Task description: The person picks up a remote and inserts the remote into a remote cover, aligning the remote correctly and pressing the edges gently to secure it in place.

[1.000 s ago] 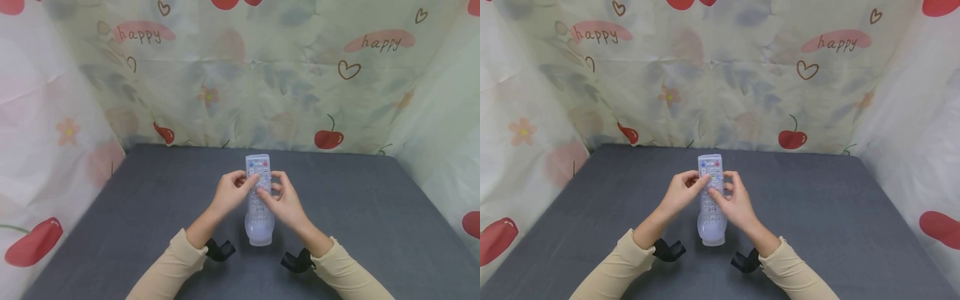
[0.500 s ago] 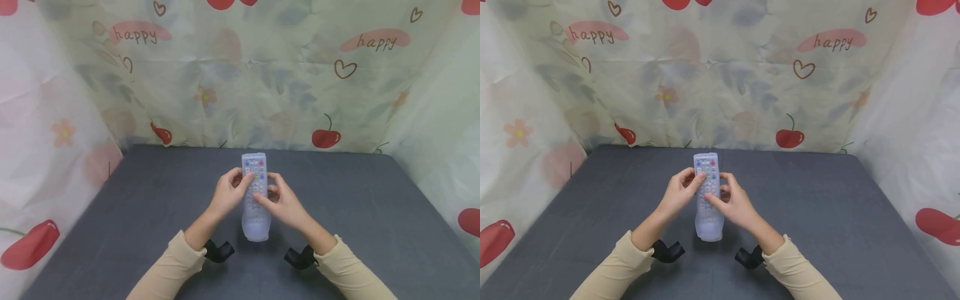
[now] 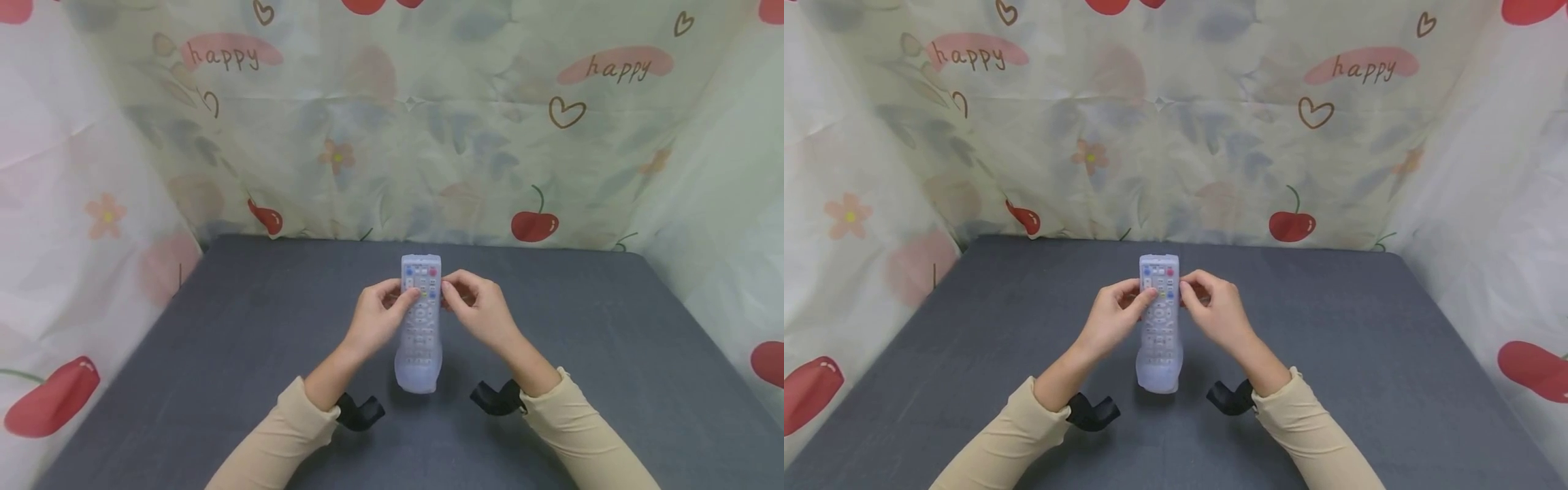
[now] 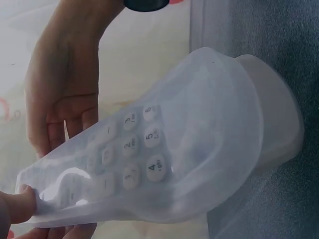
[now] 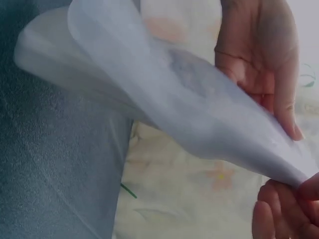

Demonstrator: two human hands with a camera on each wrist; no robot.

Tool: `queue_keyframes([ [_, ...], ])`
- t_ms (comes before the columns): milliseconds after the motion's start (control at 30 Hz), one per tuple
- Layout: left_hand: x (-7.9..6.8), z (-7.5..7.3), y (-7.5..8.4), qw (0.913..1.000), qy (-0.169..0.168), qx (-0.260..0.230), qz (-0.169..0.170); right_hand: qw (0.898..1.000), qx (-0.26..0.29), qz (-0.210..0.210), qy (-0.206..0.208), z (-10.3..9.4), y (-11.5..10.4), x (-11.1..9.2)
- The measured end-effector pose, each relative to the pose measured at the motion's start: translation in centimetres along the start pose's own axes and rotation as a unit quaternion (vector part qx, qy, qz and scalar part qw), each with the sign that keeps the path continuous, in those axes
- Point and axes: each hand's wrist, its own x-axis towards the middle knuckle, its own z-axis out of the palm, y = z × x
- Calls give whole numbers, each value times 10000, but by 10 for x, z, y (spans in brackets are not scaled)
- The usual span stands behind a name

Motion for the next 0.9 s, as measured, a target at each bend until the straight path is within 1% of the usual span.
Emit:
queue_keyframes([
  [100, 0, 1, 0, 9999, 27, -85, -95, 9994, -255, -202, 80, 1, 0, 1],
  [200, -1, 2, 0, 9992, 117, -332, -170, 9967, -601, -519, 148, 2, 0, 1],
  [367, -2, 4, 0, 9952, 427, -855, -209, 9872, -1119, -1082, 348, 5, -1, 1],
  [500, -2, 6, 1, 9909, 723, -1109, -250, 9806, -1349, -1340, 474, 8, -2, 3],
  [633, -3, 8, 2, 9876, 952, -1213, -293, 9737, -1564, -1537, 626, 10, -2, 2],
  [733, -3, 8, 4, 9856, 1077, -1269, -313, 9650, -1817, -1730, 768, 12, -1, 1],
  [833, -3, 8, 4, 9841, 1159, -1309, -322, 9560, -2051, -1894, 902, 14, 0, 2],
  [900, -3, 8, 4, 9840, 1174, -1297, -327, 9540, -2097, -1920, 953, 16, 1, 2],
])
